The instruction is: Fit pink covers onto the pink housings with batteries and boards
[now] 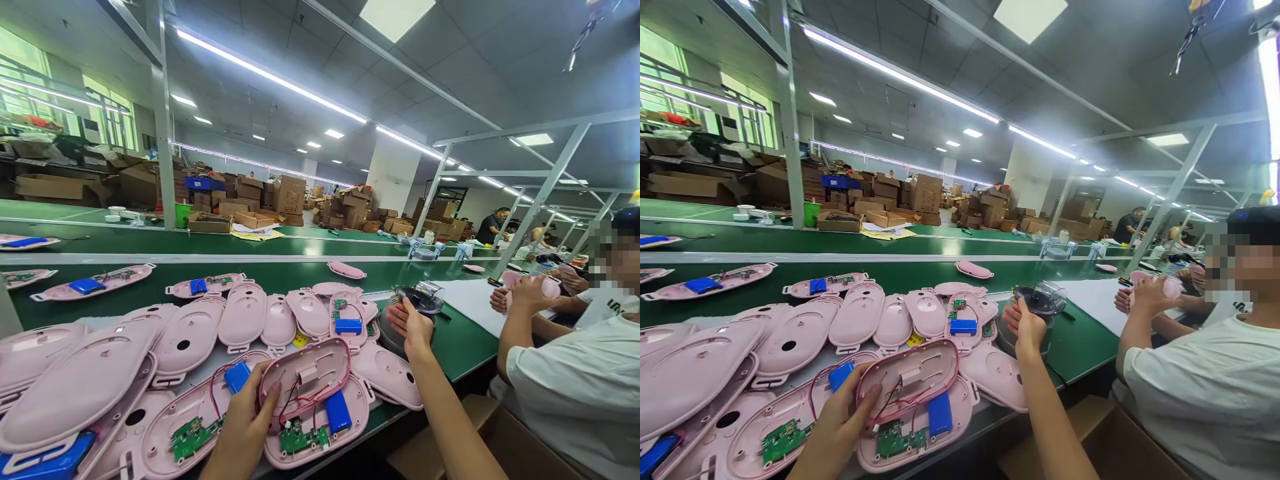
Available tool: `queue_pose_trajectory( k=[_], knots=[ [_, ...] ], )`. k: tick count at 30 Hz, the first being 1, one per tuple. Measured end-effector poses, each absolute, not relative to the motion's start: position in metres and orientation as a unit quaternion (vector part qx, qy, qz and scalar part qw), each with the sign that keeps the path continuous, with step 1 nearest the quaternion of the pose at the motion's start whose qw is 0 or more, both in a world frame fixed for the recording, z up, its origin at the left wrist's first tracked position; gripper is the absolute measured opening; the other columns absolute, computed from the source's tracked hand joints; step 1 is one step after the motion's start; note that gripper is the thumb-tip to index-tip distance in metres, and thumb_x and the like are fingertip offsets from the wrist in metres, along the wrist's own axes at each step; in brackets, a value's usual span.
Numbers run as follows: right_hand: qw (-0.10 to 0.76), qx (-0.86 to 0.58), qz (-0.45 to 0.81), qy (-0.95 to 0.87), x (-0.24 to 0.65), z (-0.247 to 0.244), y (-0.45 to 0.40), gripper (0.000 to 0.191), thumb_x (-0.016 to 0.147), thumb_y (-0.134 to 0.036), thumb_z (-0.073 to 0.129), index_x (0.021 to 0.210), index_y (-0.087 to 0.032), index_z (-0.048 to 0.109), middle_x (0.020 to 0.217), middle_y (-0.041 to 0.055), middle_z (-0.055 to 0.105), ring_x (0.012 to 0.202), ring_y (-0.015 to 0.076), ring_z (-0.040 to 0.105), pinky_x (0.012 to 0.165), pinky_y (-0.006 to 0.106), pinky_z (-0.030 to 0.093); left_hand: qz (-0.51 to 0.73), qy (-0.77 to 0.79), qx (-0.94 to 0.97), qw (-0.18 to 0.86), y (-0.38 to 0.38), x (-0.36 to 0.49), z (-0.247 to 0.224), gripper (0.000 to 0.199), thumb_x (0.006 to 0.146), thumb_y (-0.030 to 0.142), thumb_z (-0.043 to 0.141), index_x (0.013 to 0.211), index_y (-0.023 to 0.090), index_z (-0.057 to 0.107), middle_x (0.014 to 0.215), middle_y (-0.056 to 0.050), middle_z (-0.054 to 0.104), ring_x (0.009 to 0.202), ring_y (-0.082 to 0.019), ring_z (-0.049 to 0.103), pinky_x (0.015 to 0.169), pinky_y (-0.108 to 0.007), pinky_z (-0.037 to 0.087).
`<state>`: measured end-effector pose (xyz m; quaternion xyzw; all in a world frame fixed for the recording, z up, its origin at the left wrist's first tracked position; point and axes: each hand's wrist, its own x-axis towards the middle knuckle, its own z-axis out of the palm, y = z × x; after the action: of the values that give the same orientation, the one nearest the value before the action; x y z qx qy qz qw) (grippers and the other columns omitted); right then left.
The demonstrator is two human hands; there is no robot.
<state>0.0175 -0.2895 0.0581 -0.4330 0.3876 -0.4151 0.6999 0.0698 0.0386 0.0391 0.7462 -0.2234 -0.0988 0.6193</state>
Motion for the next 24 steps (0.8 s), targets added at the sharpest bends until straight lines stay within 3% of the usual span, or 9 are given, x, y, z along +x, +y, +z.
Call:
queue_pose_trajectory(
  k=[10,15,18,21,24],
  knots=[
    [0.708,-0.389,-0.449,0.383,0.006,0.054,-0.293,0.015,0.073,-0.024,0.065,0.082,-0.012,0.061,0.071,0.0037,0.069,0.059,0.0147,0.065,0.057,0.025,0.052,-0.088,-0.242,0.749,0.611,0.038,0.073,0.038,0.049,0.083,0.056,0.051,0.117,0.021,0.05,0.082,-0.001,0.061,0.063,-0.016,0.052,0.054,-0.024,0.049],
    [0.694,-0.405,-0.459,0.38,-0.01,0.053,-0.283,0.016,0.068,-0.021,0.067,0.08,-0.013,0.06,0.069,0.0017,0.066,0.056,0.0119,0.06,0.059,0.026,0.052,-0.093,-0.25,0.764,0.588,0.04,0.075,0.031,0.048,0.084,0.055,0.049,0.118,0.021,0.05,0.064,0.004,0.053,0.054,-0.015,0.051,0.054,-0.025,0.048],
    [0.671,-0.503,-0.442,0.318,-0.021,0.06,-0.248,0.019,0.069,-0.027,0.068,0.081,-0.014,0.059,0.071,0.0012,0.063,0.058,0.0112,0.056,0.057,0.024,0.048,-0.09,-0.256,0.757,0.594,0.042,0.071,0.03,0.046,0.085,0.05,0.05,0.12,0.019,0.053,0.067,0.002,0.057,0.063,-0.018,0.057,0.06,-0.027,0.051],
    [0.589,-0.738,-0.315,0.096,-0.023,0.076,-0.199,0.025,0.082,-0.04,0.061,0.08,-0.015,0.057,0.07,0.001,0.057,0.058,0.0111,0.049,0.055,0.024,0.041,-0.086,-0.265,0.74,0.612,0.041,0.07,0.031,0.044,0.086,0.045,0.05,0.12,0.018,0.055,0.087,-0.004,0.066,0.088,-0.023,0.063,0.076,-0.032,0.053],
    [0.397,-0.893,-0.19,-0.099,-0.009,0.092,-0.157,0.025,0.095,-0.034,0.044,0.08,-0.017,0.053,0.074,0.0008,0.051,0.066,0.0114,0.046,0.063,0.025,0.036,-0.089,-0.283,0.72,0.628,0.039,0.07,0.03,0.041,0.088,0.04,0.05,0.122,0.017,0.053,0.111,-0.007,0.064,0.105,-0.024,0.059,0.09,-0.034,0.049]
  ],
)
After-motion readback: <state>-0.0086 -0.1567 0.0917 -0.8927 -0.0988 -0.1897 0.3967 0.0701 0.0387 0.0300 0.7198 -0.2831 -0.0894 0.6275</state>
